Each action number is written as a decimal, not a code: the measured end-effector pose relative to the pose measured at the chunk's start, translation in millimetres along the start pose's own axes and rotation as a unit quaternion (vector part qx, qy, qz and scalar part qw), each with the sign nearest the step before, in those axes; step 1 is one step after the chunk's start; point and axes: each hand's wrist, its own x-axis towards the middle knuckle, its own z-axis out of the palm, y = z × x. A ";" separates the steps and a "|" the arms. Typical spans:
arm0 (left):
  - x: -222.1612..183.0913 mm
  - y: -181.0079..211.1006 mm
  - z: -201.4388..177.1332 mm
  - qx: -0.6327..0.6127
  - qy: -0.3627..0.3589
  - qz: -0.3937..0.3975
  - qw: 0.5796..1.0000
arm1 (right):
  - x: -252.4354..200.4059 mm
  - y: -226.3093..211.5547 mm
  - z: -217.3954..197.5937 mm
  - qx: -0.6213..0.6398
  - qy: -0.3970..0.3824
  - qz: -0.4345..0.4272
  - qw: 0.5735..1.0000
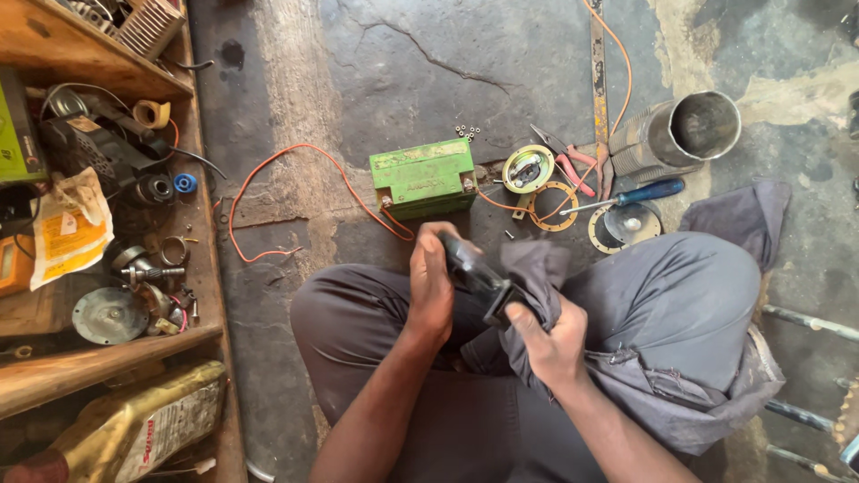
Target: The person sits on the floor and uses a screwdriver to remove screws from a black circular motor housing. They then wipe the housing with a cloth and proceed to work on a brass-colored stator assembly, using a screwdriver and a metal rod to adjust internal components.
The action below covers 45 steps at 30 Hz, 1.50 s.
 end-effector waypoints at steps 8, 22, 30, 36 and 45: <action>-6.4 11.7 17.8 0.104 -0.063 0.092 0.988 | 5.6 40.2 -11.6 0.230 -0.028 0.169 0.958; -5.8 47.5 15.1 -0.169 -0.178 0.054 0.968 | 4.2 -14.7 -8.3 0.188 -0.017 0.127 0.974; -3.4 54.7 14.8 -0.081 -0.246 0.085 0.962 | 16.1 -51.1 -31.6 -0.147 -0.127 -0.093 0.976; -3.0 57.4 12.7 0.000 -0.258 0.069 0.964 | 23.8 -75.4 -4.7 -0.425 -0.112 -0.209 0.873; -3.7 48.0 13.9 -0.057 -0.207 -0.014 0.977 | 36.6 -77.9 -19.4 -0.547 -0.168 -0.232 0.787</action>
